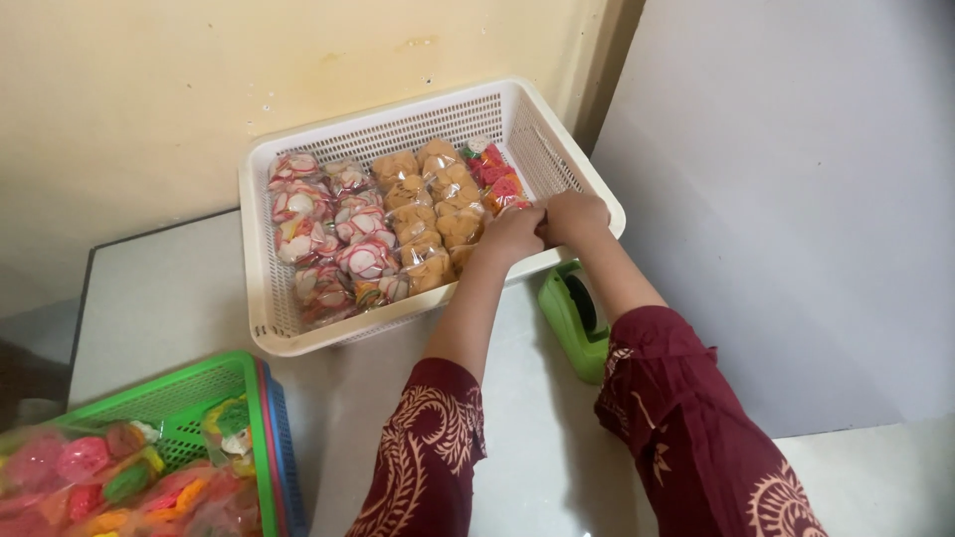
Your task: Individually packaging small snacks into plastic bags and sealing them using a tape dispenser.
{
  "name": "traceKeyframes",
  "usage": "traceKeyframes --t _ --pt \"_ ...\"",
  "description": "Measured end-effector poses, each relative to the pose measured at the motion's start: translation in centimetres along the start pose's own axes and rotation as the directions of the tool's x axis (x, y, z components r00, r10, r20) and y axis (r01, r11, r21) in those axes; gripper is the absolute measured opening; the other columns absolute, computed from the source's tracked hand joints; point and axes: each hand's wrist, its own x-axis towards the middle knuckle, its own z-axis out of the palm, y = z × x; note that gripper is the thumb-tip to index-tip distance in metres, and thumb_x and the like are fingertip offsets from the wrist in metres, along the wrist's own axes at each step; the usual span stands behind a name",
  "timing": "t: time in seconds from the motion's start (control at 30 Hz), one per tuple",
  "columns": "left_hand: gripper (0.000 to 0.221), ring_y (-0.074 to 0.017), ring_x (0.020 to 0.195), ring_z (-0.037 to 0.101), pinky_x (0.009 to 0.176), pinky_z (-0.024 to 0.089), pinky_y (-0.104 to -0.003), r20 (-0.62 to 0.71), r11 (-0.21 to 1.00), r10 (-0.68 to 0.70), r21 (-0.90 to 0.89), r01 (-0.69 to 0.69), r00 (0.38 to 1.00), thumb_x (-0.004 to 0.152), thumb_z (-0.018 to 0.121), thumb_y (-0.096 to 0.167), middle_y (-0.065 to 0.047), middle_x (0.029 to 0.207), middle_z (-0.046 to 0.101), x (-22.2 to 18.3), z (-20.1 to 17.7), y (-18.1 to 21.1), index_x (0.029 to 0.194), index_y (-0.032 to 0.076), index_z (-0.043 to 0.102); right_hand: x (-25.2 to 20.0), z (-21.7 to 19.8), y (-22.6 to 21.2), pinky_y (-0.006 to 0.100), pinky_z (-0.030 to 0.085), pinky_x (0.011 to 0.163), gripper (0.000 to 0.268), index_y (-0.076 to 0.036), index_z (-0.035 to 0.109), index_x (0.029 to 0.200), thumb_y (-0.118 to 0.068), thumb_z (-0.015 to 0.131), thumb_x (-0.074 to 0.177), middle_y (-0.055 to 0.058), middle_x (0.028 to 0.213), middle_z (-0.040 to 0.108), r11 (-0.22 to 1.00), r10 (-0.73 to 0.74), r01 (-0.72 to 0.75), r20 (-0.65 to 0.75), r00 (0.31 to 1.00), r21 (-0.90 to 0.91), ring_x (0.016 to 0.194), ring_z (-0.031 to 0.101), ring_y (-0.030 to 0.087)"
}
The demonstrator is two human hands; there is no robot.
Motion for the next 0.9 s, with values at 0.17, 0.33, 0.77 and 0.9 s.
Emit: traceKeyframes --t 0.17,0.33,0.77,0.9 --pt "0.044 -0.0251 0.137 0.046 0.114 0.025 -0.068 -0.162 0.995 0.077 0.073 -0.066 0.984 0.087 0.053 0.020 0.001 0.135 0.057 -0.5 -1.0 0.3 0.129 0.024 0.062 -0.7 -0.7 0.3 0.054 0.060 0.072 0.039 -0.003 0.079 0.103 -0.034 0.069 0.081 0.015 0.093 0.076 0.998 -0.030 0.028 -0.022 0.999 -0.059 0.087 0.076 0.038" --pt "0.020 -0.0215 0.118 0.054 0.111 0.031 -0.059 -0.475 0.961 0.250 0.231 -0.155 0.844 0.086 0.057 0.019 0.002 0.105 0.060 -3.8 -1.5 -0.1 0.102 0.022 0.069 -0.6 -1.9 0.5 0.055 0.059 0.075 0.035 -0.004 0.079 0.106 -0.031 0.070 0.084 0.018 0.096 0.074 0.998 -0.059 0.064 -0.193 0.979 0.020 0.091 0.075 0.041" --pt "0.014 -0.0244 0.108 0.060 0.099 0.039 -0.047 -0.583 0.970 -0.025 0.181 0.160 0.812 0.077 0.058 0.015 -0.002 0.099 0.063 -32.2 -4.5 -7.2 0.088 0.016 0.067 -17.3 -1.5 -21.9 0.059 0.056 0.086 0.026 -0.006 0.071 0.107 -0.012 0.058 0.085 0.020 0.102 0.072 0.737 -0.579 0.625 -0.237 0.780 0.258 0.102 0.069 0.047" --pt "0.010 -0.0271 0.104 0.061 0.098 0.042 -0.047 -0.594 0.967 -0.119 0.113 0.230 0.795 0.082 0.057 0.012 -0.003 0.094 0.062 -42.6 -5.5 -11.0 0.084 0.013 0.067 -23.4 -2.2 -28.7 0.061 0.055 0.085 0.020 -0.005 0.068 0.105 -0.011 0.061 0.087 0.021 0.101 0.070 0.563 -0.699 0.734 -0.254 0.668 0.381 0.102 0.068 0.049"
